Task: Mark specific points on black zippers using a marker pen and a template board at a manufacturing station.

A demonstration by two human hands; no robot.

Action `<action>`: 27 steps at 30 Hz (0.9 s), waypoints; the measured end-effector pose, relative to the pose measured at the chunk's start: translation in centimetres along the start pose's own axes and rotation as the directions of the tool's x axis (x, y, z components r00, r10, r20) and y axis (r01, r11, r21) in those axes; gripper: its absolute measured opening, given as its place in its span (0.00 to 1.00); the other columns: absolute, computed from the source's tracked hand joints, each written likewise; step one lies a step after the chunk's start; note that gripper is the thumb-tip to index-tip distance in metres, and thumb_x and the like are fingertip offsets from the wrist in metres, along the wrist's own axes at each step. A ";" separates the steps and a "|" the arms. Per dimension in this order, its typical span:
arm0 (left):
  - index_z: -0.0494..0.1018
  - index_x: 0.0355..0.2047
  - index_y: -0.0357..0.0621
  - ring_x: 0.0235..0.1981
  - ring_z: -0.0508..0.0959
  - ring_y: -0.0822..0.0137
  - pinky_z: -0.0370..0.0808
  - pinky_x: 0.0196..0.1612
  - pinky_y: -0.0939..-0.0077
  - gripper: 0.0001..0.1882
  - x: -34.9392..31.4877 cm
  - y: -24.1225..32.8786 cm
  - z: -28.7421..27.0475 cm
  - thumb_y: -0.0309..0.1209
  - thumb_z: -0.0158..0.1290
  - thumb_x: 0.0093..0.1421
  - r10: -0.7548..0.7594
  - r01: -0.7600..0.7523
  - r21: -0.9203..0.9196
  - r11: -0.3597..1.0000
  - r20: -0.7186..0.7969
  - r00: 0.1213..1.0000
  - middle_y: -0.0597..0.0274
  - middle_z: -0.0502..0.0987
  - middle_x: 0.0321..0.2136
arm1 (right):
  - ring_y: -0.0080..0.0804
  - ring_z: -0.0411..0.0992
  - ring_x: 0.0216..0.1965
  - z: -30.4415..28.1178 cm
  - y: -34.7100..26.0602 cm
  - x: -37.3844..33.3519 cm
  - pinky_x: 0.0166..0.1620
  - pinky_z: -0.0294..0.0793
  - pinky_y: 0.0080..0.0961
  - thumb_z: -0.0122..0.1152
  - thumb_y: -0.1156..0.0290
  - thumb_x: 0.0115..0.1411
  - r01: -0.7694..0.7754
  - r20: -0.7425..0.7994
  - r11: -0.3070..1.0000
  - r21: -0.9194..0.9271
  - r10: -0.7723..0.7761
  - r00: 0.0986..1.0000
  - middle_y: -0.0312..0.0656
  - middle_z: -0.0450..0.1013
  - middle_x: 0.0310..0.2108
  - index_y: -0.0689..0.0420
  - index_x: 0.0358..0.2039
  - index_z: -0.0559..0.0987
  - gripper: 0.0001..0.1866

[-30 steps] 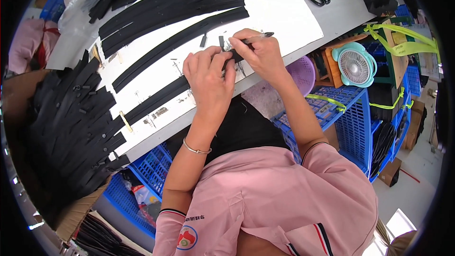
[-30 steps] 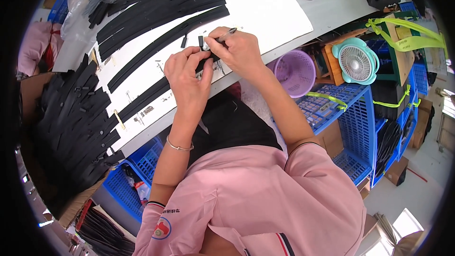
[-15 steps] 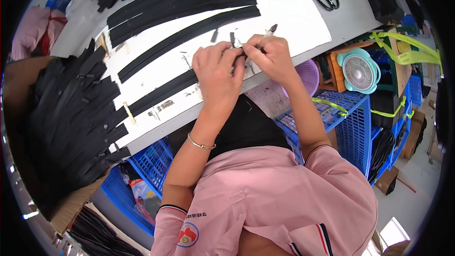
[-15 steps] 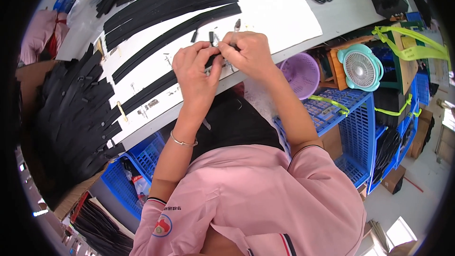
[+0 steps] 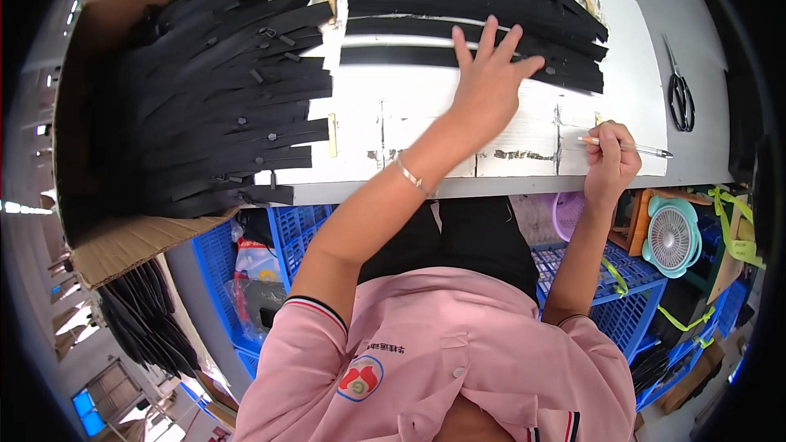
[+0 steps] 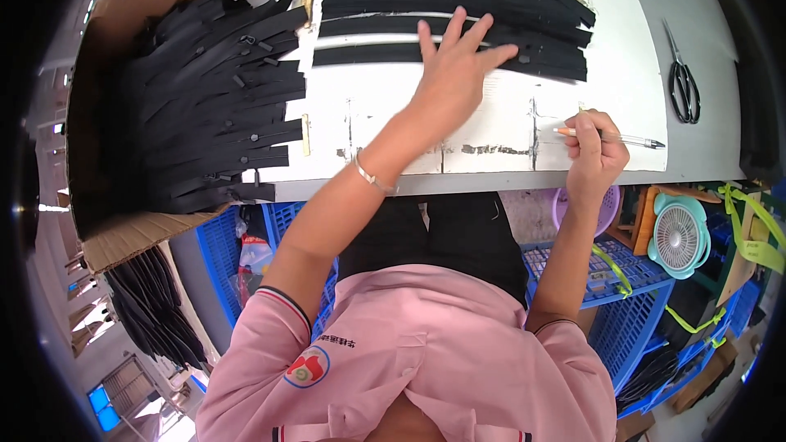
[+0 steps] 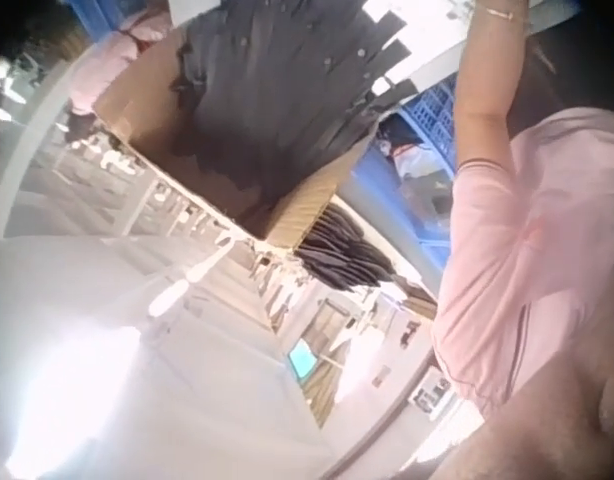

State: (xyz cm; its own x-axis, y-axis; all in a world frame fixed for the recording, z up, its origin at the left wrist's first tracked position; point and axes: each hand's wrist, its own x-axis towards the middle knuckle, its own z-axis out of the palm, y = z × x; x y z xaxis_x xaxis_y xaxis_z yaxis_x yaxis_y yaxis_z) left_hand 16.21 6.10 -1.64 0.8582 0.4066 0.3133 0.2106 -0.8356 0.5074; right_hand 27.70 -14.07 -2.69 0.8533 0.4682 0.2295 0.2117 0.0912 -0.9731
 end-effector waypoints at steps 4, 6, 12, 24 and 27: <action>0.79 0.57 0.51 0.73 0.55 0.41 0.40 0.72 0.29 0.23 0.1 -1.0 -1.2 0.19 0.50 0.64 -0.001 0.002 0.022 1.000 -0.030 1.000 0.45 0.65 0.67 | 0.14 0.69 0.23 0.1 0.1 0.2 0.25 0.64 0.11 0.60 0.72 0.68 -0.012 0.005 1.000 0.020 0.012 1.000 0.37 0.79 0.29 0.61 0.34 0.83 0.07; 0.78 0.58 0.52 0.73 0.56 0.45 0.39 0.72 0.32 0.21 -2.2 -1.0 -3.0 0.22 0.51 0.66 -0.018 0.019 0.008 1.000 -0.035 0.999 0.48 0.67 0.66 | 0.14 0.69 0.23 -0.2 0.2 0.1 0.25 0.64 0.11 0.60 0.71 0.68 -0.020 -0.004 1.000 0.022 0.020 1.000 0.37 0.79 0.30 0.61 0.34 0.83 0.08; 0.76 0.58 0.48 0.74 0.54 0.46 0.40 0.71 0.27 0.29 -11.3 -8.6 -11.5 0.15 0.50 0.55 -0.193 0.253 0.432 0.866 -0.180 0.965 0.55 0.66 0.67 | 0.13 0.69 0.24 0.1 -0.2 0.4 0.27 0.64 0.10 0.61 0.70 0.69 -0.051 0.001 0.998 -0.031 0.051 0.999 0.36 0.79 0.30 0.60 0.36 0.83 0.08; 0.80 0.43 0.53 0.74 0.58 0.52 0.39 0.73 0.34 0.09 -13.2 -13.9 -17.0 0.33 0.62 0.63 -0.278 0.359 0.453 0.816 -0.236 0.931 0.64 0.72 0.65 | 0.12 0.70 0.27 1.2 -1.0 0.1 0.28 0.65 0.11 0.61 0.73 0.68 -0.062 -0.009 0.998 -0.025 0.061 0.998 0.35 0.79 0.30 0.62 0.36 0.84 0.07; 0.78 0.43 0.53 0.74 0.57 0.53 0.38 0.73 0.34 0.08 -13.6 -14.3 -17.3 0.33 0.61 0.64 -0.256 0.316 0.396 0.862 -0.197 0.946 0.64 0.71 0.66 | 0.14 0.71 0.27 1.3 -1.1 0.1 0.28 0.67 0.13 0.62 0.73 0.67 -0.037 0.026 0.999 0.003 0.037 0.999 0.36 0.80 0.29 0.63 0.35 0.84 0.07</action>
State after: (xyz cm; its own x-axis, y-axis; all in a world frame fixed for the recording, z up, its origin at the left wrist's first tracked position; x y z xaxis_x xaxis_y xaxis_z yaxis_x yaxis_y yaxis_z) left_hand -6.54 18.94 0.69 0.6658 0.6717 0.3249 0.6383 -0.7382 0.2182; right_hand 26.93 -12.98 -1.65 0.8476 0.4943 0.1930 0.1786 0.0766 -0.9809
